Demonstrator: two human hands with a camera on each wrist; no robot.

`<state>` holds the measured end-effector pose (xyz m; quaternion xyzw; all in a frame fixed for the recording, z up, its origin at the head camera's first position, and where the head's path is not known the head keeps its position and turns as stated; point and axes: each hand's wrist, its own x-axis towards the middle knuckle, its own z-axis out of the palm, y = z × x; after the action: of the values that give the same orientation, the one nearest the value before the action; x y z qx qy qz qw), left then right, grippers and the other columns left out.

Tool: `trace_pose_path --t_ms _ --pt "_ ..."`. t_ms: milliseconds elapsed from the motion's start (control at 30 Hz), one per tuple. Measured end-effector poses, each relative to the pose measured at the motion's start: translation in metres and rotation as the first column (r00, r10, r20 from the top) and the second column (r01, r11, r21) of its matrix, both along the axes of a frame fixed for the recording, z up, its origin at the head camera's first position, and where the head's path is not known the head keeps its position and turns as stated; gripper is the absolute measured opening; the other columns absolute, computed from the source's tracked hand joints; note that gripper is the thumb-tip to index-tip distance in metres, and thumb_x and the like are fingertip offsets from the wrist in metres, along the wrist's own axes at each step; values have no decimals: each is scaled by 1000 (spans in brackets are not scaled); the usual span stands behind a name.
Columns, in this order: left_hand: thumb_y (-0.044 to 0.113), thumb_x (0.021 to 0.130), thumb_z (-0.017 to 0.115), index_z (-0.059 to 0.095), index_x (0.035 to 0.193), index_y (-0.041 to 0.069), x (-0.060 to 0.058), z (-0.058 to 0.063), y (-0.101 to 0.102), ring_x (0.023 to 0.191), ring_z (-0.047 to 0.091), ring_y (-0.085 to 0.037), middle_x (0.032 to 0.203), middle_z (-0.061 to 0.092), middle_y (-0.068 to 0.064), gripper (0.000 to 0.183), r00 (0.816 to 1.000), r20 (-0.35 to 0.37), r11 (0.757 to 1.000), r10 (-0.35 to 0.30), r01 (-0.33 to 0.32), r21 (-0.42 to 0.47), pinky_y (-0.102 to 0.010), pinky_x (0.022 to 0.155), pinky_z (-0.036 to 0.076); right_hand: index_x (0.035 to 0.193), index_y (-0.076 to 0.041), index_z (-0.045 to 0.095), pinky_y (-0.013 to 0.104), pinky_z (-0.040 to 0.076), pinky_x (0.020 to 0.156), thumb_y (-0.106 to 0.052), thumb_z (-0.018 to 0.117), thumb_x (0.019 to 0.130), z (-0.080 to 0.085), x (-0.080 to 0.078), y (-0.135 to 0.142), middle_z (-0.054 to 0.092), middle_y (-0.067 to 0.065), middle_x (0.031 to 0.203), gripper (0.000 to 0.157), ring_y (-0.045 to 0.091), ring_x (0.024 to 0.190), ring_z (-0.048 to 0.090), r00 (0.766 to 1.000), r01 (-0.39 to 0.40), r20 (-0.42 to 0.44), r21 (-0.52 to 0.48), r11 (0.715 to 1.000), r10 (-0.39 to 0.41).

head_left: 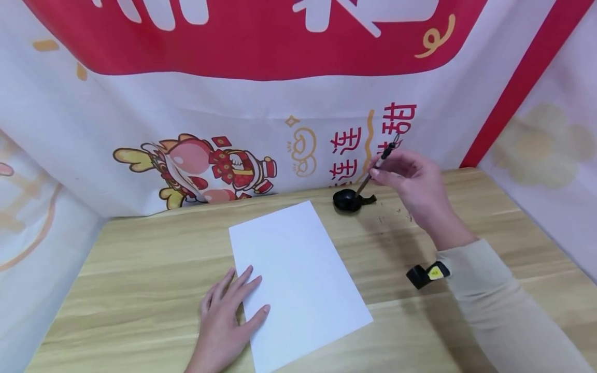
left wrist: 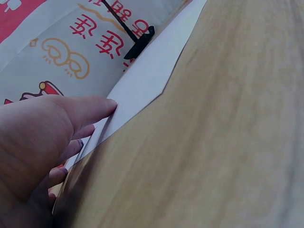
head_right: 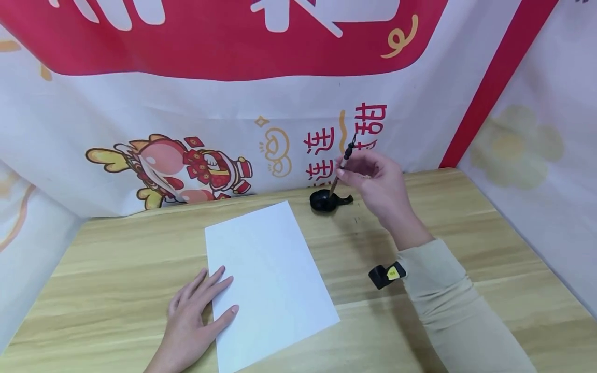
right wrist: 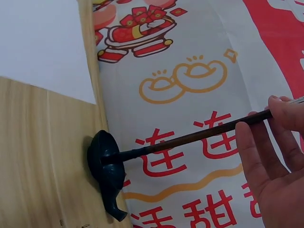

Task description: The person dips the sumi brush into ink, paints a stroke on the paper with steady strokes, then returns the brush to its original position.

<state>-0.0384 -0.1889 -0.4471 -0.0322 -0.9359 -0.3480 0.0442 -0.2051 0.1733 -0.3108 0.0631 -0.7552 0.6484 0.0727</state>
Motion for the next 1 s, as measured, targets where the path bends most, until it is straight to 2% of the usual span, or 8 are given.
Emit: trace_pose_path --t_ms 167,300,433,633,767,1000 --pt "46 95 80 66 147 26 2 0 3 164 25 -40 170 47 3 58 999 41 1000 -1 0 11 -76 124 9 130 -9 76 20 62 93 -15 81 98 -2 0 1 80 -3 121 33 12 111 73 999 23 25 48 999 -24" --pt "46 96 79 66 148 26 1 0 4 164 26 -39 170 47 4 57 1000 26 1000 1 -1 8 -76 124 10 130 -13 74 23 63 93 -25 79 100 0 -5 -6 76 -1 133 32 14 114 72 999 41 30 67 997 -43" --pt "45 96 80 66 148 27 -1 0 3 163 27 -39 170 47 4 57 1000 12 1000 6 -6 -2 -75 124 11 137 -15 68 27 65 92 -33 75 102 7 -16 -13 69 3 144 40 17 118 69 998 23 56 104 994 -29" --pt "46 95 80 66 147 27 -2 0 -1 163 28 -38 169 48 4 57 1000 6 1000 21 -21 -20 -75 124 11 148 -18 56 27 65 92 -28 72 105 12 -30 -23 65 5 133 47 19 119 66 997 26 63 109 994 -33" --pt "45 95 81 67 146 27 -1 0 0 162 29 -38 169 49 3 57 1000 6 999 27 -27 -16 -75 123 12 145 -16 55 29 65 93 -23 71 106 10 -34 -28 66 4 128 43 18 116 67 998 38 41 128 991 -43" --pt "46 95 80 67 146 27 0 1 2 163 29 -37 169 49 5 56 1000 6 1000 26 -26 -11 -74 123 12 137 -15 60 29 63 90 -29 70 106 7 -31 -25 66 3 127 35 19 108 67 997 62 30 229 971 -71"
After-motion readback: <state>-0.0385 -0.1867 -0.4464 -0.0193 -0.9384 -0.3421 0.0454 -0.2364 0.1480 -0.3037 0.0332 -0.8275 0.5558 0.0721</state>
